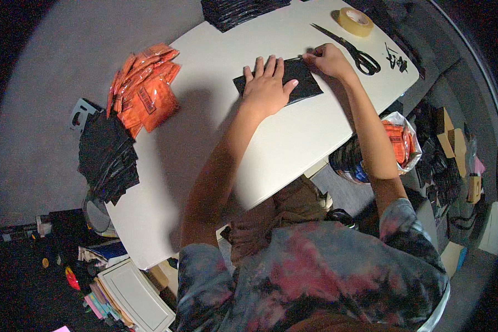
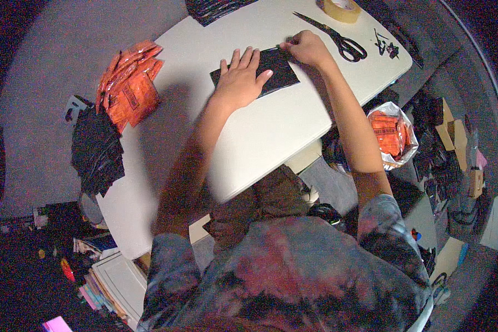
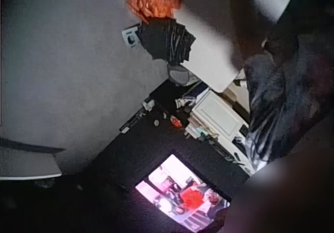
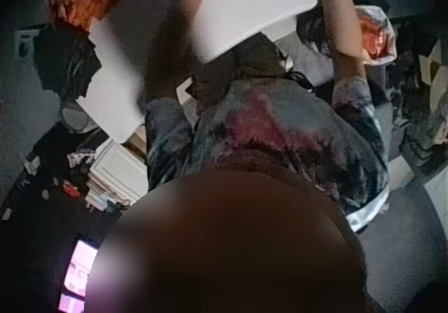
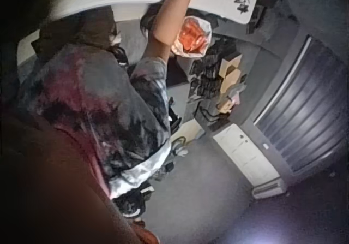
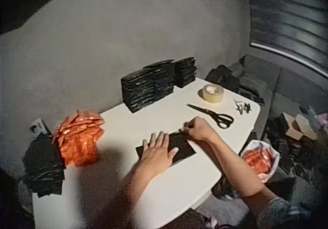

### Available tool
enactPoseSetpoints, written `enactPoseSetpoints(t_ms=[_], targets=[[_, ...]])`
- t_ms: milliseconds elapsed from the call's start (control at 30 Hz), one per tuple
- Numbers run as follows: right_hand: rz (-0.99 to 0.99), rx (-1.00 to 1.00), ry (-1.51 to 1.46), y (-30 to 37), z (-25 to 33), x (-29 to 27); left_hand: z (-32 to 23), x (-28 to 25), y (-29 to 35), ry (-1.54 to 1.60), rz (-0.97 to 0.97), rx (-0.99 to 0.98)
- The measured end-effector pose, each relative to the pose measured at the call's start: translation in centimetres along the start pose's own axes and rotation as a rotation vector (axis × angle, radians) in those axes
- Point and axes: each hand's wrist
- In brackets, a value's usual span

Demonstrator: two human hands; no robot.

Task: Packaging small orange packets into black plastic mailers for shipping.

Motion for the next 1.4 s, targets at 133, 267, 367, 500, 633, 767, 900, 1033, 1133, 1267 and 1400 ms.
enactPoseSetpoints(t_ms=[133, 267, 367, 500, 633, 767, 900, 1033, 1133, 1267, 1400], targets=[[-0.131, -0.017, -0.055, -0.1, 0.4, 1.0, -0.2, -0.3, -0.1, -0.053, 0.008, -0.028], [-0.061, -0.098, 0.065, -0.3, 1.9, 1.8, -0.1, -0.7, 0.1, -0.054, 0.008, -0.034], [-0.117, -0.395, 0.043, -1.2, -0.7, 2.1, -0.4, -0.5, -0.1, -0.048, -0.002, -0.009], [-0.063, -0.269, -0.015, -1.5, -0.2, 1.9, -0.1, 0.0, 0.2, -0.052, -0.058, -0.001], [0.011, -0.327, -0.004, -1.0, 1.2, 1.9, 0.3, 0.1, 0.3, -0.051, -0.087, 0.003], [0.090, -0.462, 0.014, -1.6, -1.0, 0.6, 0.1, -0.1, 0.1, -0.029, -0.096, 0.017], [0.041, -0.344, -0.115, -2.1, -2.8, -0.4, -0.2, -0.3, 0.1, -0.003, -0.119, 0.018], [-0.014, -0.449, -0.258, -1.1, -1.0, 0.9, 0.3, -0.8, 0.5, 0.013, -0.124, 0.013], [0.043, -0.597, -0.155, -1.2, -1.0, 1.0, 0.1, -1.3, 0.6, 0.042, -0.085, 0.030], [-0.032, -0.526, -0.052, -1.3, -2.2, 0.8, -0.3, -1.2, 0.5, 0.039, -0.074, 0.041], [-0.146, -0.316, -0.070, -1.0, -1.4, 1.2, -0.1, 0.1, 0.5, -0.030, -0.116, 0.003]])
Point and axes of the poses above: each hand's wrist, its own y-axis away from the middle knuckle, its own x-axis out of the palm, z = x × y, and after that the axes turned 13 degrees about -x, right-handed
